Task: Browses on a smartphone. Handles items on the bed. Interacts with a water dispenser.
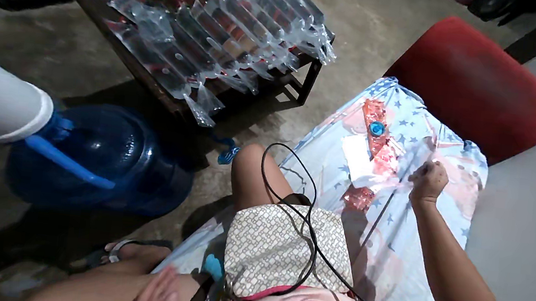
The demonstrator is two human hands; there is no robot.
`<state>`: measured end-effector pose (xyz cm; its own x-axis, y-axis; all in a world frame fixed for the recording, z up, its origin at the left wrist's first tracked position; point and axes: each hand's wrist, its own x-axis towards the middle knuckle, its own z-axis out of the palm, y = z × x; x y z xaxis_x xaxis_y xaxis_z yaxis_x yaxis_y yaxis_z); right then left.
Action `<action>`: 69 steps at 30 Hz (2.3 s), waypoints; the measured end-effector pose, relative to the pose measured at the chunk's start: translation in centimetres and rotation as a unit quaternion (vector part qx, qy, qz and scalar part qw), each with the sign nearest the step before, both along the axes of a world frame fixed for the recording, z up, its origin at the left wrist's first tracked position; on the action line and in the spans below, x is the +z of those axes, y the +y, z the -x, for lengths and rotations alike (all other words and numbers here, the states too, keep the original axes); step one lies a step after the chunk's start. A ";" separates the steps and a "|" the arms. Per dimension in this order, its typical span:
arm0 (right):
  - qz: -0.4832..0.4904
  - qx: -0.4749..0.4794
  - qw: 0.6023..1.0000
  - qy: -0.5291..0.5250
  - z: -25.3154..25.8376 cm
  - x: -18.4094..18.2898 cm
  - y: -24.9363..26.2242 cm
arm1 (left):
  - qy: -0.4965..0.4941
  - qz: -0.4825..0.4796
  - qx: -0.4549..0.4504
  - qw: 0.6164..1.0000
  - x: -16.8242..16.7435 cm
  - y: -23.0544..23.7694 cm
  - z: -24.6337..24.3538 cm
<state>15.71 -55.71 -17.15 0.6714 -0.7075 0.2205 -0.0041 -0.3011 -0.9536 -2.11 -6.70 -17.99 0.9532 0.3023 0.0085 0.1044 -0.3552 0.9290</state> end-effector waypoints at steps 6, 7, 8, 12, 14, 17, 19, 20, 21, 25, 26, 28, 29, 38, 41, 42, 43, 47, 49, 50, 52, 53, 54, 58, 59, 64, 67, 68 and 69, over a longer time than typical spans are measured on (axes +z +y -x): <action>0.015 0.061 0.998 -0.013 0.1 1.5 -0.5 | 0.007 0.132 -0.250 0.959 -3.9 -1.6 -2.5; 0.022 0.068 0.997 -0.012 0.1 2.2 -0.4 | 0.015 0.119 -0.264 0.957 -3.4 -1.7 -2.8; 0.034 0.078 0.996 -0.012 0.0 3.1 -0.2 | 0.021 0.104 -0.277 0.955 -2.8 -1.8 -3.3; 0.101 0.171 0.979 -0.036 -1.0 6.7 0.8 | 0.024 0.106 -0.325 0.939 -2.0 -4.4 -5.0; 0.120 0.231 0.964 -0.050 -2.0 8.6 2.6 | 0.017 0.102 -0.359 0.927 -2.5 -6.2 -5.7; 0.125 0.339 0.930 -0.063 -3.3 11.2 6.4 | 0.007 0.052 -0.402 0.914 -2.2 -8.1 -6.5; 0.127 0.417 0.898 -0.059 -3.7 12.4 9.7 | 0.038 0.054 -0.410 0.910 -1.5 -7.7 -6.8; 0.120 0.457 0.880 -0.055 -3.7 12.7 11.4 | 0.060 0.074 -0.401 0.911 -1.0 -7.2 -7.0; 0.110 0.503 0.856 -0.052 -3.8 12.7 13.3 | 0.064 0.104 -0.373 0.920 -0.5 -6.5 -7.1; 0.075 0.722 0.686 -0.047 -3.9 11.7 22.5 | 0.010 0.228 -0.173 0.958 3.3 -4.1 -6.5; 0.079 0.762 0.640 -0.054 -3.7 11.3 24.8 | 0.000 0.283 -0.134 0.950 4.5 -3.3 -6.2; 0.115 0.818 0.555 -0.093 -3.6 10.3 29.1 | -0.029 0.393 -0.078 0.916 5.7 -1.8 -5.8; 0.135 0.834 0.522 -0.112 -3.4 9.8 31.0 | -0.044 0.431 -0.033 0.901 6.2 -1.1 -5.4; 0.125 0.883 0.423 -0.159 -1.9 7.7 40.3 | -0.144 0.458 0.274 0.834 7.0 3.6 -1.7; 0.112 0.888 0.422 -0.144 -2.2 7.1 41.1 | -0.172 0.437 0.293 0.833 6.6 4.5 -1.6; 0.104 0.889 0.426 -0.132 -2.3 6.7 41.2 | -0.178 0.429 0.295 0.835 6.6 4.8 -1.7; 0.093 0.890 0.431 -0.116 -2.4 6.2 41.4 | -0.182 0.417 0.294 0.841 6.6 5.0 -1.8; 0.007 0.902 0.432 -0.016 -3.0 5.0 42.3 | -0.218 0.272 0.273 0.897 5.3 5.2 -2.0; -0.039 0.911 0.409 0.002 -3.3 4.6 43.1 | -0.239 0.185 0.252 0.919 3.9 5.1 -2.2; -0.048 0.914 0.402 0.000 -3.4 4.4 43.5 | -0.245 0.152 0.247 0.925 3.3 5.0 -2.3; -0.045 0.915 0.400 -0.004 -3.4 4.3 44.1 | -0.247 0.102 0.249 0.931 2.6 4.9 -2.5; -0.042 0.912 0.407 0.001 -3.3 4.4 44.2 | -0.245 0.086 0.253 0.932 2.3 4.9 -2.5; -0.040 0.904 0.425 0.012 -3.0 4.5 44.3 | -0.243 0.077 0.257 0.932 2.1 5.0 -2.5; -0.018 0.869 0.494 0.024 -2.3 4.5 44.2 | -0.227 0.079 0.264 0.934 1.6 5.0 -2.6; -0.017 0.867 0.497 0.024 -2.4 4.4 44.1 | -0.218 0.079 0.263 0.937 1.6 5.0 -2.6; -0.001 0.863 0.505 0.004 -3.1 3.5 43.6 | -0.217 0.088 0.251 0.939 1.2 4.9 -3.3; 0.008 0.857 0.516 -0.009 -3.1 3.3 43.4 | -0.212 0.103 0.250 0.939 1.4 4.6 -3.6; 0.010 0.854 0.520 -0.012 -3.1 3.2 43.4 | -0.212 0.119 0.250 0.937 1.5 4.4 -3.7; 0.013 0.852 0.523 -0.013 -3.0 3.2 43.3 | -0.213 0.141 0.251 0.934 1.6 4.3 -3.8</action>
